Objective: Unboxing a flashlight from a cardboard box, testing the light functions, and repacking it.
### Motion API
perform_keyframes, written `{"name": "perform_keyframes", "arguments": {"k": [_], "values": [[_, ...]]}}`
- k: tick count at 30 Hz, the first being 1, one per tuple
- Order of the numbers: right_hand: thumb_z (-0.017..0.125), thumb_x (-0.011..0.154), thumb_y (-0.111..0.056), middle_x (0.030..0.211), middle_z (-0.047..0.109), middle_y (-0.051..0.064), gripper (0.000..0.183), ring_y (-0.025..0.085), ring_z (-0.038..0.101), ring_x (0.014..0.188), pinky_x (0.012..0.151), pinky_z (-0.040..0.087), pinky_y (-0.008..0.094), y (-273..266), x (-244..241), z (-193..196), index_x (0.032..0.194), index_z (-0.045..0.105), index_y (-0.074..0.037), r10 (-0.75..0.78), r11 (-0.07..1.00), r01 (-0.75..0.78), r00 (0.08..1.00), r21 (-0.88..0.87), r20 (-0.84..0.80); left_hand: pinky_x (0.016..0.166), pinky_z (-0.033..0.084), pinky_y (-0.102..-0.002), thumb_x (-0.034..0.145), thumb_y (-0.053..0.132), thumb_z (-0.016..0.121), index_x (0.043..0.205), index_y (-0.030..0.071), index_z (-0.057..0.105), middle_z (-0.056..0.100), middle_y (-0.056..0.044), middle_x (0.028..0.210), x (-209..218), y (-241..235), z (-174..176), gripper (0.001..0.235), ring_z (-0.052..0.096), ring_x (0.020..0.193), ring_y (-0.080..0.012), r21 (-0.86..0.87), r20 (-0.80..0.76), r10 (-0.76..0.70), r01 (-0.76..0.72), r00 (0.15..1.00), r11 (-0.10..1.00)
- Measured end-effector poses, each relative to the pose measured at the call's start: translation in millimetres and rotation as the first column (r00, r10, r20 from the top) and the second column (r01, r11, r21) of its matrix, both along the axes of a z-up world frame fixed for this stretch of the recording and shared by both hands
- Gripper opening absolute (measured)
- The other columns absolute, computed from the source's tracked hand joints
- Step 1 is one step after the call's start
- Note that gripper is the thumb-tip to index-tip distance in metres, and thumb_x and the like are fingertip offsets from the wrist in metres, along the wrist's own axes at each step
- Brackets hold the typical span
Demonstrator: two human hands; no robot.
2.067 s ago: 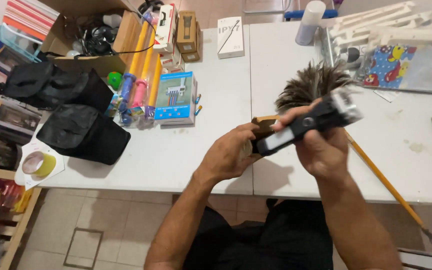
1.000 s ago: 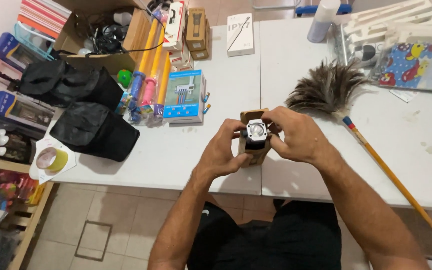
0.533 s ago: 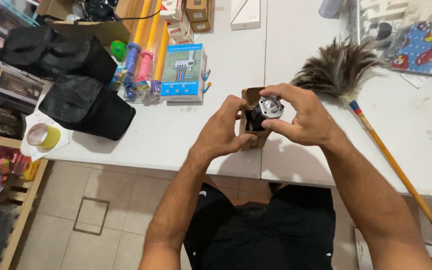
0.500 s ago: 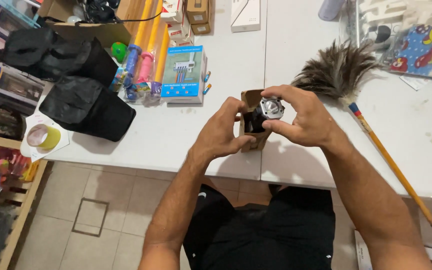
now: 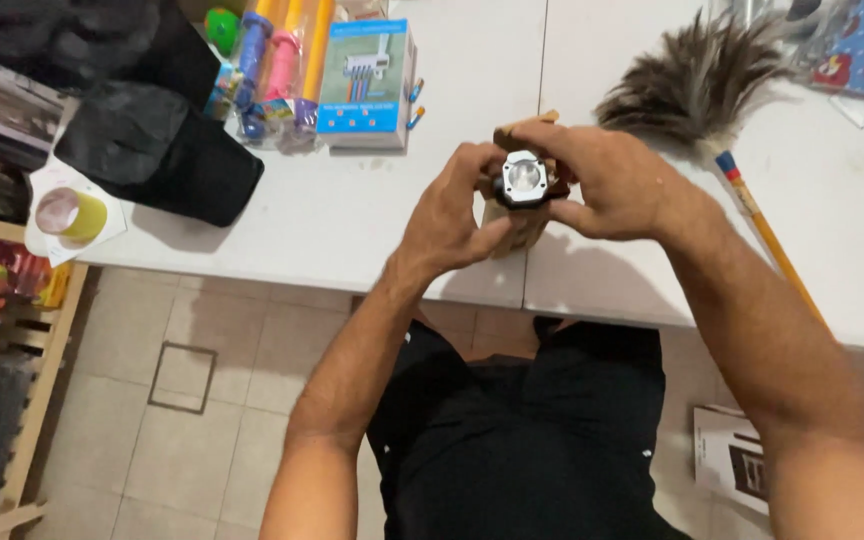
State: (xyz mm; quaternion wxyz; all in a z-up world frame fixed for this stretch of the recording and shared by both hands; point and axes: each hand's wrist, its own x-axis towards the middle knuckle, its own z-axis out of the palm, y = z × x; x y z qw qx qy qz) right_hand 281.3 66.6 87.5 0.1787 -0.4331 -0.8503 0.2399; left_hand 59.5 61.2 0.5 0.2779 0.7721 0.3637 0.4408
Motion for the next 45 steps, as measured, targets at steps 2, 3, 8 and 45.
{"name": "perform_keyframes", "arguments": {"k": [2, 3, 8, 45], "values": [[0.073, 0.082, -0.014, 0.113, 0.069, 0.016, 0.080, 0.032, 0.072, 0.087, 0.079, 0.052, 0.048, 15, 10, -12, 0.154, 0.039, -0.007, 0.172, 0.983, -0.176, 0.981, 0.042, 0.089, 0.083, 0.054, -0.039, 0.088, 0.015, 0.074, 0.150, 0.017, 0.032, 0.055, -0.012, 0.121, -8, 5, 3, 0.075, 0.061, 0.100, -0.0280, 0.073, -0.101, -0.142, 0.150, 0.985, 0.986], [0.073, 0.082, -0.014, 0.113, 0.069, 0.016, 0.080, 0.032, 0.072, 0.087, 0.079, 0.052, 0.048, 11, 10, -12, 0.154, 0.039, -0.007, 0.170, 0.984, -0.174, 0.982, 0.033, 0.087, 0.083, 0.054, -0.039, 0.088, 0.015, 0.074, 0.150, 0.017, 0.032, 0.055, -0.012, 0.121, -8, 0, 6, 0.075, 0.061, 0.100, -0.0280, 0.064, -0.100, -0.146, 0.152, 0.984, 0.986], [0.080, 0.065, -0.008, 0.088, 0.067, 0.008, 0.075, 0.027, 0.068, 0.074, 0.072, 0.055, 0.043, 9, -1, -4, 0.137, 0.060, -0.011, 0.039, 0.999, -0.039, 0.999, -0.022, -0.008, 0.082, 0.061, -0.051, 0.082, 0.034, 0.083, 0.131, 0.015, 0.054, 0.057, -0.009, 0.110, -6, -4, 20, 0.060, 0.070, 0.092, -0.0360, 0.033, -0.202, -0.065, 0.073, 0.977, 0.997], [0.077, 0.094, -0.015, 0.110, 0.075, 0.009, 0.011, 0.027, 0.073, 0.099, 0.086, 0.057, 0.036, 19, -6, -97, 0.103, 0.079, -0.009, 0.099, 0.953, 0.090, 0.808, 0.288, -0.580, 0.105, 0.053, -0.056, 0.080, 0.005, 0.084, 0.131, 0.009, 0.049, 0.042, -0.022, 0.150, 0, 1, -20, 0.061, 0.062, 0.123, -0.0483, -0.074, 0.242, 0.027, -0.009, 0.970, 0.997]]}}
